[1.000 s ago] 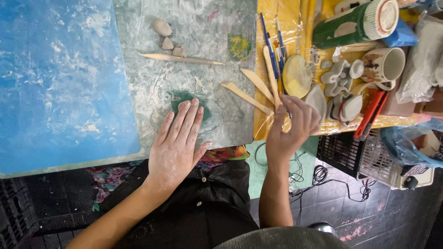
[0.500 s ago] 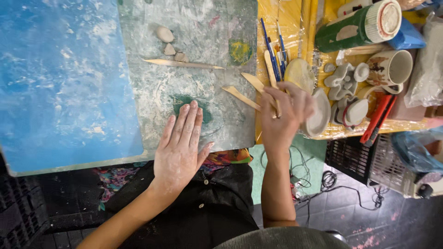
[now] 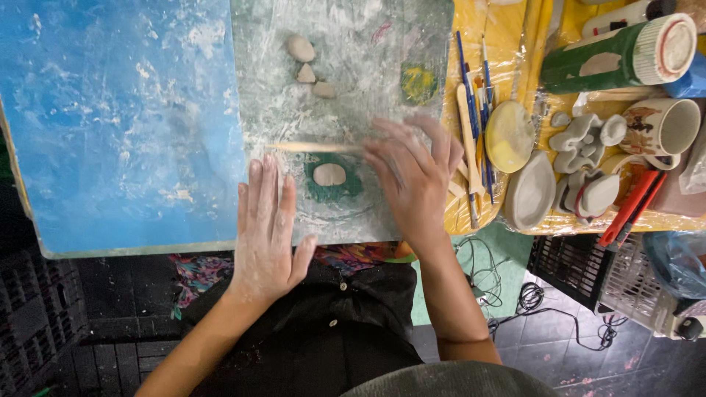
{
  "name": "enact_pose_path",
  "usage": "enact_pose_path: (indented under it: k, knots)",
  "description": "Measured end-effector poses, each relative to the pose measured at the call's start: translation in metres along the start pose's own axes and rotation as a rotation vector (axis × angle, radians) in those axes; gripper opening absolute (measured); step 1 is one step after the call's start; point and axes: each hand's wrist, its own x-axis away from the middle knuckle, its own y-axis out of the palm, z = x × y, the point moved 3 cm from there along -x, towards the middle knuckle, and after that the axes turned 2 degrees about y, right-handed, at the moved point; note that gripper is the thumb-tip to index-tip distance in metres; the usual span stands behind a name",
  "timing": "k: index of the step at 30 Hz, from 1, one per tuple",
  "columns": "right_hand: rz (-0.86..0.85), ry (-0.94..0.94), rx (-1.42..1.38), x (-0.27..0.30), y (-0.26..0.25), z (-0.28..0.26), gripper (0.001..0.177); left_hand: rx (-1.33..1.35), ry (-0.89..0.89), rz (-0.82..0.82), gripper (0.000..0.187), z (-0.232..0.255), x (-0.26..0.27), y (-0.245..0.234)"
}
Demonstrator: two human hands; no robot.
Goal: The person shapes a piece of clay by hand, using a wooden tool to flatten and smooth it on a work surface.
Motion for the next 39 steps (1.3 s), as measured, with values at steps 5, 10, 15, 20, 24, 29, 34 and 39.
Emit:
enact_pose_path:
  k: [5,10,15,20,24,29,34,39]
  knots:
    - [-0.044,0.027,-0.099,0.037,0.012,-0.001,0.016,-0.119,-0.009,-0.171,0.075,-0.002,-0.010,-0.004]
    - [-0.134,0.051,-0.017,0.055,0.032,-0.018,0.042,-0.198,-0.061,-0.234,0.071,0.008,-0.013,-0.002]
    - [-0.357,0.047,0.036,0.046,0.039,-0.032,0.087,-0.363,-0.063,-0.214,0.070,0.006,-0.020,0.002]
    - [-0.368,0.021,0.021,0.053,0.026,-0.043,0.083,-0.288,-0.043,-0.185,0.072,0.013,-0.007,-0.004]
    - [-0.398,0.012,0.022,0.060,0.028,-0.041,0.083,-0.254,-0.070,-0.239,0.079,0.014,0.006,-0.004]
    - [-0.377,0.039,-0.020,0.033,0.032,-0.039,0.082,-0.345,-0.106,-0.209,0.078,0.004,-0.029,0.001]
    - [-0.421,0.056,-0.045,0.049,0.024,-0.044,0.083,-0.301,-0.069,-0.236,0.076,0.015,-0.006,-0.004]
    - [-0.447,0.073,-0.019,0.056,0.023,-0.044,0.080,-0.287,-0.083,-0.276,0.075,0.014,0.002,0.000]
